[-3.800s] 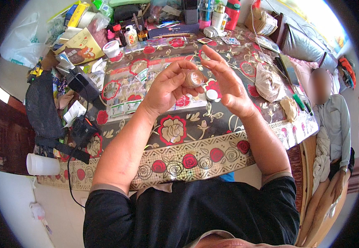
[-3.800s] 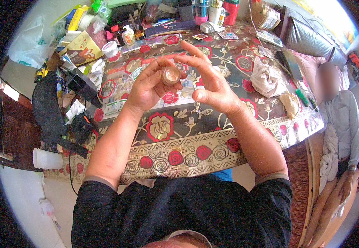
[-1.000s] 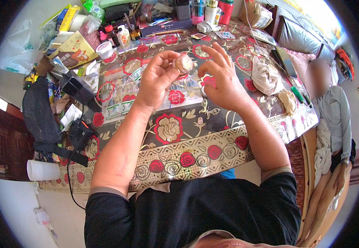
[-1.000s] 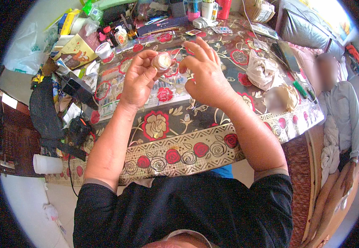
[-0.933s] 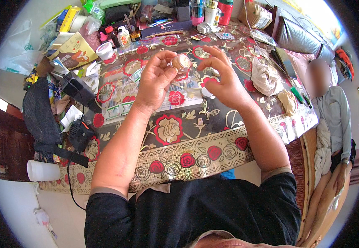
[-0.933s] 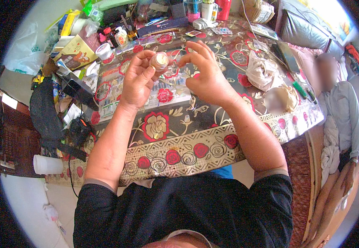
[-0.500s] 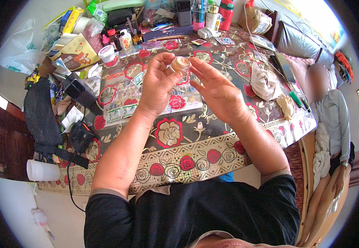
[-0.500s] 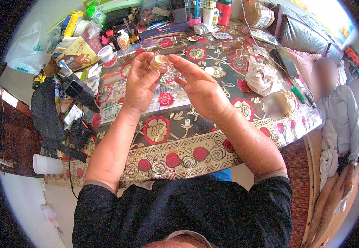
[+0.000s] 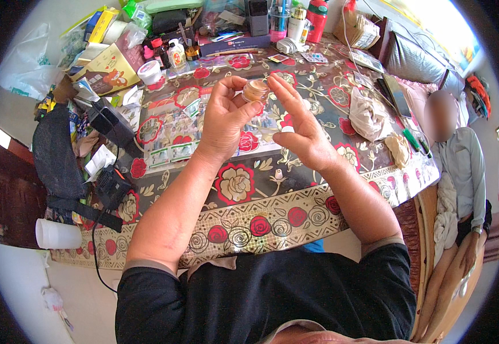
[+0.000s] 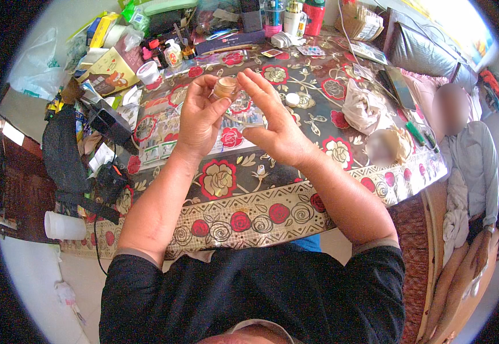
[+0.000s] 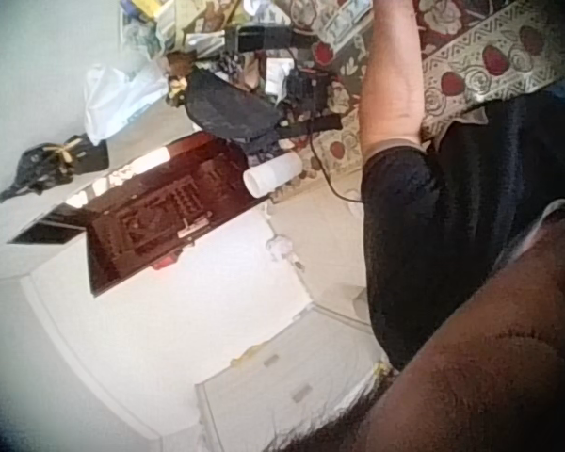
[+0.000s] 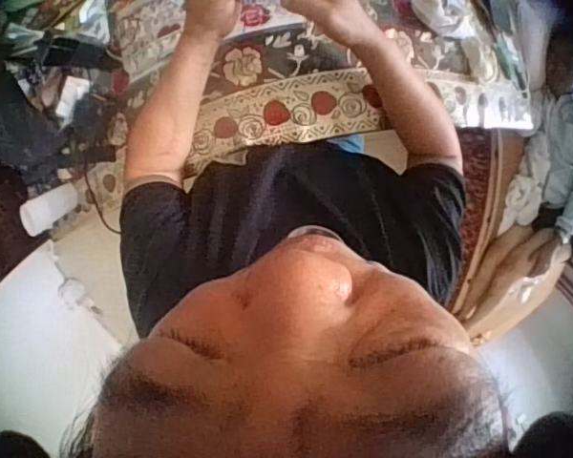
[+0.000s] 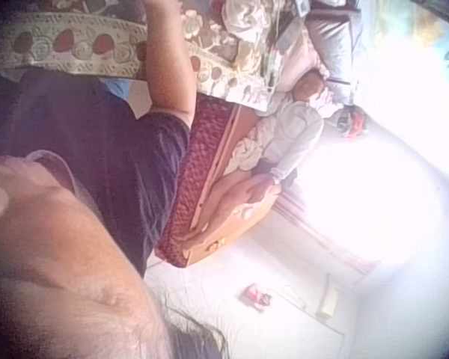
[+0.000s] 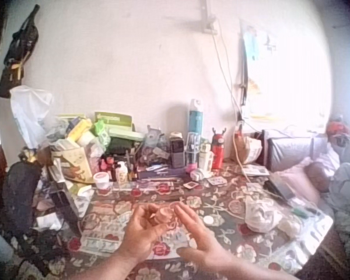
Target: The person opens a small packet and then opens a small round container on a table.
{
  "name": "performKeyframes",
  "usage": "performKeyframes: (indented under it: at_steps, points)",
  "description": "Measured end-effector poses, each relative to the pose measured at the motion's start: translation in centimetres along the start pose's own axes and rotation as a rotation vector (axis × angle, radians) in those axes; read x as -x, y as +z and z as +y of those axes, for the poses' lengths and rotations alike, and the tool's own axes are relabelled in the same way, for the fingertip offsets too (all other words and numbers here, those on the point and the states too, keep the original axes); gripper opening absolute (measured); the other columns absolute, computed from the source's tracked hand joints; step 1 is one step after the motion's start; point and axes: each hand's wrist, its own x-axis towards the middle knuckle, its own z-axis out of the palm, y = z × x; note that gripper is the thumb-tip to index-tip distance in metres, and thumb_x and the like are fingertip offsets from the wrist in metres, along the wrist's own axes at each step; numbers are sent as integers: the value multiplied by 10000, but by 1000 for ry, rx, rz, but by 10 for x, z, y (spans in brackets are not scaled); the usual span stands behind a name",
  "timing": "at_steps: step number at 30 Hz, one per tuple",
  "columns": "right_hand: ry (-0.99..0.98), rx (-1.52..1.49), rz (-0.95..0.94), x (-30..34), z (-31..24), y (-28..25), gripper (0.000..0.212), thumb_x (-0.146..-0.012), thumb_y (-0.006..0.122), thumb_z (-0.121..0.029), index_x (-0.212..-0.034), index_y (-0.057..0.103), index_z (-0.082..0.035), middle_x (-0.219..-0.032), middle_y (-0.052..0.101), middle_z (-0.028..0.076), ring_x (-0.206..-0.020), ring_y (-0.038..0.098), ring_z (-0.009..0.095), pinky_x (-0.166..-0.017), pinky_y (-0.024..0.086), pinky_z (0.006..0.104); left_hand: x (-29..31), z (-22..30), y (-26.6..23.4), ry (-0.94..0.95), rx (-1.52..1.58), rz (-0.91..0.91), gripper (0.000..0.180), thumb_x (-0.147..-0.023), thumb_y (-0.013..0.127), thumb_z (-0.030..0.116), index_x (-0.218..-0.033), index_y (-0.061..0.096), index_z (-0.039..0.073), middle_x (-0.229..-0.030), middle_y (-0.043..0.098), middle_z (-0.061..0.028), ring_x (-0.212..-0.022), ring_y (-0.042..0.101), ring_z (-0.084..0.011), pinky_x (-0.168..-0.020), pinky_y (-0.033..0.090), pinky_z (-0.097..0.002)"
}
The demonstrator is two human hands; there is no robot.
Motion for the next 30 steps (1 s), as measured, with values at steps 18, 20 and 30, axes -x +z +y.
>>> performKeyframes:
  at_steps: [18,20,30]
  points:
    - [-205,1043,131,-5,-24,-7,588,-603,572,-16,-1177,571,-141,-1422,304,97,-1348,191,321,-1068,153,517,-1,0,1,13,-174,56,383,-753,674,-27,-1035,420,21,-1045,548,-101,-973,570,-150,-852,493,-282]
    - [-212,1042,127,-5,-25,-7,579,-604,571,-17,-1168,579,-148,-1422,310,94,-1350,190,316,-1071,147,515,-1,-1,0,20,-163,50,385,-751,677,-30,-1035,421,19,-1043,548,-105,-976,570,-156,-855,494,-285]
    - [-333,1061,155,-4,-28,-14,437,-593,589,-33,-1001,657,-175,-1402,349,88,-1345,214,314,-1069,154,517,-2,-1,-2,31,-163,65,381,-744,668,-48,-1027,421,16,-1040,545,-111,-973,573,-158,-846,499,-284]
